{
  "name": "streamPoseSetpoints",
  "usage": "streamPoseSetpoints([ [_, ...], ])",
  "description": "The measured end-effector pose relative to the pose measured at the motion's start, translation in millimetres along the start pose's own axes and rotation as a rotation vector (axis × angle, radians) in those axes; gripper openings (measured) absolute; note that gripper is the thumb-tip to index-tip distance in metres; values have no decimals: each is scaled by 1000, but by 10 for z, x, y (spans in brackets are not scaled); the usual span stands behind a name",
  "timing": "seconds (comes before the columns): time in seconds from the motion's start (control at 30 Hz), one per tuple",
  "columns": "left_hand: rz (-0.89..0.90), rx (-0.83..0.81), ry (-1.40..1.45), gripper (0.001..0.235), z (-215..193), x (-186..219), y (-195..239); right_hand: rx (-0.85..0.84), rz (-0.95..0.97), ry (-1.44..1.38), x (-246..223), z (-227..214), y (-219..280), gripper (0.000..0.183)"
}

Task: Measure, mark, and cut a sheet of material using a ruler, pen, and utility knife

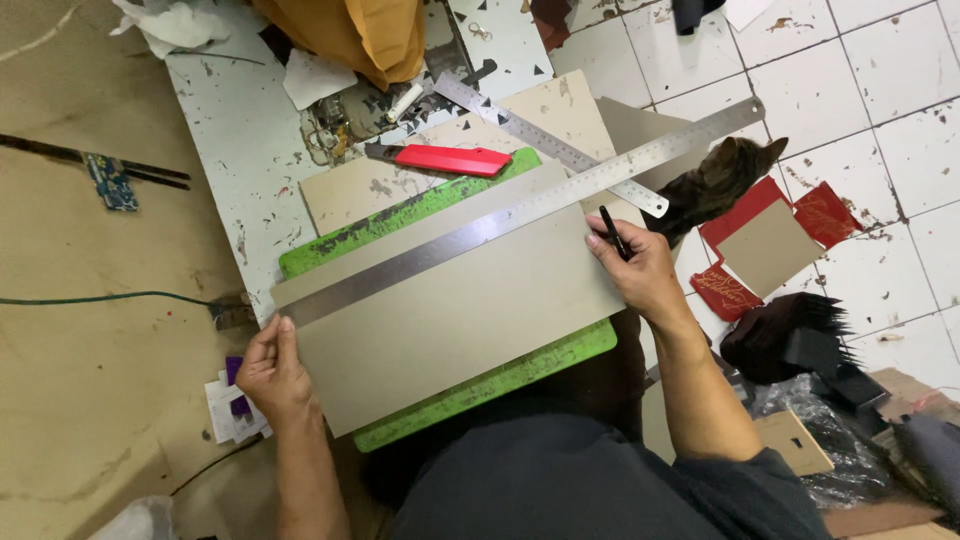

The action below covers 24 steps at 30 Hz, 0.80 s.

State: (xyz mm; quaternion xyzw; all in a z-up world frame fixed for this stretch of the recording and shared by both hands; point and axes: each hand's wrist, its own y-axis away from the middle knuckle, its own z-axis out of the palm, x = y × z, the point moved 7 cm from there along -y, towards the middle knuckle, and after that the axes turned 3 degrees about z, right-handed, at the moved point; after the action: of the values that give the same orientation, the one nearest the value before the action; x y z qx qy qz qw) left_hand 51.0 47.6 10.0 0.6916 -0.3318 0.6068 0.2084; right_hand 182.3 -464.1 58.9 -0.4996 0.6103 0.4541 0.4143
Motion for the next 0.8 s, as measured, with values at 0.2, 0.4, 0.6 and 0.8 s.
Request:
streamPoseSetpoints([
  [0.2, 18, -3, -6, 18, 14, 52, 9, -2, 2, 16, -19, 0, -5, 23],
  [0.4, 23, -10, -1, 19, 14, 61, 12, -7, 0, 13, -32, -1, -5, 23],
  [0.6, 15, -3, 10, 19, 5, 25, 13, -12, 21, 6, -62, 2, 8, 23],
  [0.8, 16, -3, 8, 18, 12, 45, 15, -7, 38, -21, 26, -3, -3, 23],
])
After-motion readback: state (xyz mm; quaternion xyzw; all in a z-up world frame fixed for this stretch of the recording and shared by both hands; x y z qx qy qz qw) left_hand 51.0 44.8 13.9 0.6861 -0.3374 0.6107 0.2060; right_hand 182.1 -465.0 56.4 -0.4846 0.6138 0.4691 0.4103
